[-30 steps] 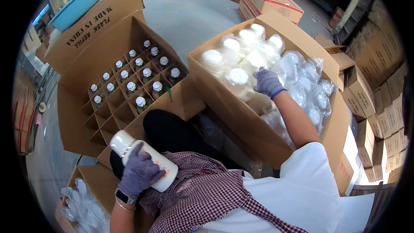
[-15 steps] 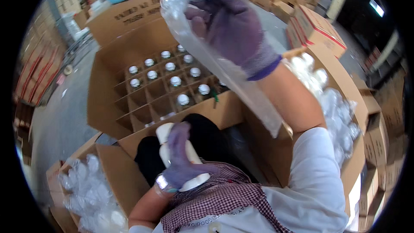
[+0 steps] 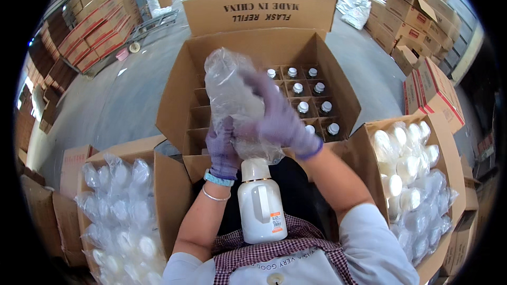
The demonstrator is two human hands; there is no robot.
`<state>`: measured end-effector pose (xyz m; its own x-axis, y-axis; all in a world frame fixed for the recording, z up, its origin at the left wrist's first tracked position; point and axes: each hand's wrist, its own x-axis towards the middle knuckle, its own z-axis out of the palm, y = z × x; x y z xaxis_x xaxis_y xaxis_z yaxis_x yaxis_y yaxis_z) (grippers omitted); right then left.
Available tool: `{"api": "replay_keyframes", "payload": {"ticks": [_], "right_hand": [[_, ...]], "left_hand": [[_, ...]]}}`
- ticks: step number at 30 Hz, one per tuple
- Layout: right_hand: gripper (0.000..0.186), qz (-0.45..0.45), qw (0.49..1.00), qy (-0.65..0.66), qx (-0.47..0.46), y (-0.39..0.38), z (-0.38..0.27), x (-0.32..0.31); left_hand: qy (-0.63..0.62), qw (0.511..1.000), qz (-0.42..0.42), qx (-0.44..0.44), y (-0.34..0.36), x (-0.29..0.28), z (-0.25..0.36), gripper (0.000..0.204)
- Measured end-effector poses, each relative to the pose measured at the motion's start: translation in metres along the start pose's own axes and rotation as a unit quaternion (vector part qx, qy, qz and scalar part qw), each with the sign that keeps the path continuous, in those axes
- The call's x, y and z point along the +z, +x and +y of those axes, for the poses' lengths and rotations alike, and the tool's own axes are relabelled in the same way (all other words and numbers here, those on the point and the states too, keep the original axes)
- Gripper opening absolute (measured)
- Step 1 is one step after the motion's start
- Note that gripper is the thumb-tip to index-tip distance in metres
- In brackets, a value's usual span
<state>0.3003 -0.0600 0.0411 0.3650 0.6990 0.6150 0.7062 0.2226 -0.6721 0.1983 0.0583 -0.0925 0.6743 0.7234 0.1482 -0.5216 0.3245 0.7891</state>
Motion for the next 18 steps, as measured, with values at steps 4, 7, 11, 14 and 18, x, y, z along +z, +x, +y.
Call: {"api": "replay_keyframes", "payload": {"ticks": [4, 7, 11, 14, 18], "right_hand": [[0.063, -0.003, 0.964, -0.232, 0.132, -0.057, 0.038, 0.035], [0.048, 0.000, 0.945, -0.252, 0.207, -0.081, 0.116, 0.027], [0.037, -0.031, 0.965, -0.184, 0.183, -0.112, 0.177, 0.046], [0.028, -0.113, 0.969, -0.138, 0.174, -0.135, 0.173, 0.039], [0.025, -0.132, 0.988, -0.080, 0.001, -0.183, 0.132, 0.024]], "left_hand": [[-0.032, 0.998, 0.010, -0.055, 0.019, -0.006, 0.007, 0.055], [0.023, 0.998, -0.022, -0.055, 0.017, -0.005, 0.005, 0.060], [0.468, 0.870, -0.143, 0.065, 0.043, -0.110, -0.037, 0.044], [0.549, 0.800, -0.212, 0.119, 0.005, -0.118, -0.043, 0.039], [0.520, 0.809, -0.256, 0.099, -0.053, -0.092, -0.001, 0.042]]}}
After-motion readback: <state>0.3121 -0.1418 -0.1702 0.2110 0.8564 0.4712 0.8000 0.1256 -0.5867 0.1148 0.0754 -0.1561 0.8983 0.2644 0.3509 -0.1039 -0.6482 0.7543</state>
